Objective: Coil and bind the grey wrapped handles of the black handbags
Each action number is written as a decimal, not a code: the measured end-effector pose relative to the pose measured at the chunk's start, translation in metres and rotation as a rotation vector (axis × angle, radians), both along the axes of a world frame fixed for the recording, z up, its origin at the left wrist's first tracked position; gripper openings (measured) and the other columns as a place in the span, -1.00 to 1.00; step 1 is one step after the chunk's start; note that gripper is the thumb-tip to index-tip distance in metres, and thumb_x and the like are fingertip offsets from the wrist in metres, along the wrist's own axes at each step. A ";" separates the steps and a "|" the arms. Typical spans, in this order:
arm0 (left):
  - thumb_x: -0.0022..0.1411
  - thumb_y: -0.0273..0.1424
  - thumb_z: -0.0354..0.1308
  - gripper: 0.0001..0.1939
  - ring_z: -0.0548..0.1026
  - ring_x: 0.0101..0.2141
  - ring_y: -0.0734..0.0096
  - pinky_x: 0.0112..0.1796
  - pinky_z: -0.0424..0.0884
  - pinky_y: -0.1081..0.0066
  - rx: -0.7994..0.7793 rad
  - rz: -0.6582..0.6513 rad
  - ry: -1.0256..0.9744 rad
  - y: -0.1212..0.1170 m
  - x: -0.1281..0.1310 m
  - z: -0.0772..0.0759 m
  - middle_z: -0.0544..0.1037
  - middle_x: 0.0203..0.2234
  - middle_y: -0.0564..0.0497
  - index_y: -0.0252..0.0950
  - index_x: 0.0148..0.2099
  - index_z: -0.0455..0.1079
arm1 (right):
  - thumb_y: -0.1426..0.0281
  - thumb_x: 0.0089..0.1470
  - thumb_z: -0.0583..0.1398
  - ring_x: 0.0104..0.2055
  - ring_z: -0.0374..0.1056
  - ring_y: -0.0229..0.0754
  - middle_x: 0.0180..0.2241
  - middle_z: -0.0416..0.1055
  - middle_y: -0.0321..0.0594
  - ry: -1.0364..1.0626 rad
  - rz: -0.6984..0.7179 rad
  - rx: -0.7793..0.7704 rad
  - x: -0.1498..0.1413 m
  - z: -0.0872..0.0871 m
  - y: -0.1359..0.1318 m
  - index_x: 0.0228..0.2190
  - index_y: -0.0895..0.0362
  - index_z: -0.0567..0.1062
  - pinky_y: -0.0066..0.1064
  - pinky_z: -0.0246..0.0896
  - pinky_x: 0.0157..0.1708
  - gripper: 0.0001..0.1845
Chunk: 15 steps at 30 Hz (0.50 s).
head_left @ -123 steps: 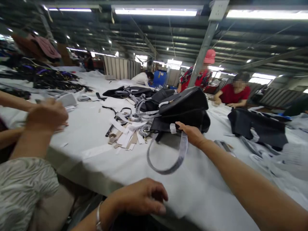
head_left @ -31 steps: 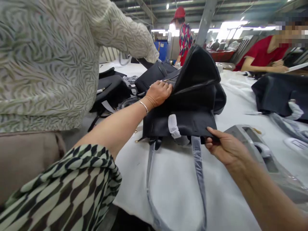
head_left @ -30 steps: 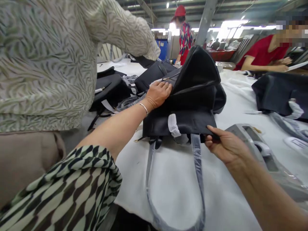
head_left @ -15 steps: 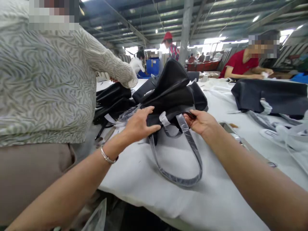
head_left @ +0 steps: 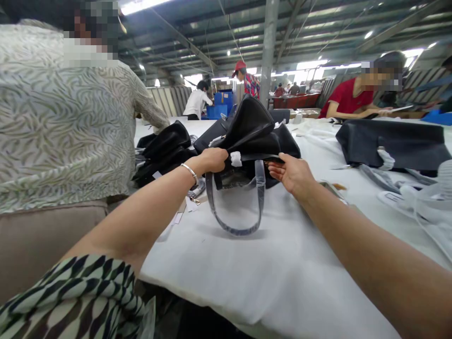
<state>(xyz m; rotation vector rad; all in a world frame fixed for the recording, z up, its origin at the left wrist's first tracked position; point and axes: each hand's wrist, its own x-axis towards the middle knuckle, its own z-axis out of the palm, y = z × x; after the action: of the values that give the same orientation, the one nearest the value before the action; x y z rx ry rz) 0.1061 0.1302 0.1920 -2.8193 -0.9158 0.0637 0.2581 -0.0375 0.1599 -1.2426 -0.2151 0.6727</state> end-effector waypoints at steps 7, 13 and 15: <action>0.03 -0.41 0.16 -0.57 0.49 -0.05 0.06 -0.06 0.40 0.33 0.040 -0.061 0.054 0.009 0.021 0.004 0.55 -0.11 -0.23 -0.30 0.01 0.46 | 0.34 0.18 0.09 -0.25 0.43 -0.16 -0.26 0.50 -0.18 -1.280 0.189 -0.031 -0.062 -0.029 -0.032 -0.05 0.10 0.36 -0.31 0.36 -0.19 -0.71; 0.02 -0.42 0.16 -0.59 0.51 -0.09 0.04 -0.09 0.41 0.30 0.066 -0.097 0.092 0.004 0.021 0.006 0.56 -0.14 -0.26 -0.33 -0.02 0.48 | 0.41 0.17 0.08 0.10 0.26 0.22 0.00 0.38 0.26 -1.844 0.767 -0.832 -0.073 -0.050 0.041 -0.06 0.32 0.46 0.03 0.15 0.05 -0.65; 0.03 -0.42 0.16 -0.59 0.52 -0.10 0.04 -0.10 0.42 0.30 0.075 -0.103 0.101 0.005 0.021 0.008 0.56 -0.15 -0.26 -0.33 -0.03 0.49 | 0.47 0.15 0.11 0.07 0.29 0.18 -0.01 0.39 0.24 -1.798 0.833 -0.873 -0.068 -0.063 0.060 -0.06 0.31 0.46 0.03 0.19 0.03 -0.67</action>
<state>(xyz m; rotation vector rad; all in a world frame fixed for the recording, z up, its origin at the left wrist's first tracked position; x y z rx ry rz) 0.1273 0.1350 0.2002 -2.7607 -0.7345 0.1532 0.1900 0.0227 0.0966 -2.3284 -2.1844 0.0590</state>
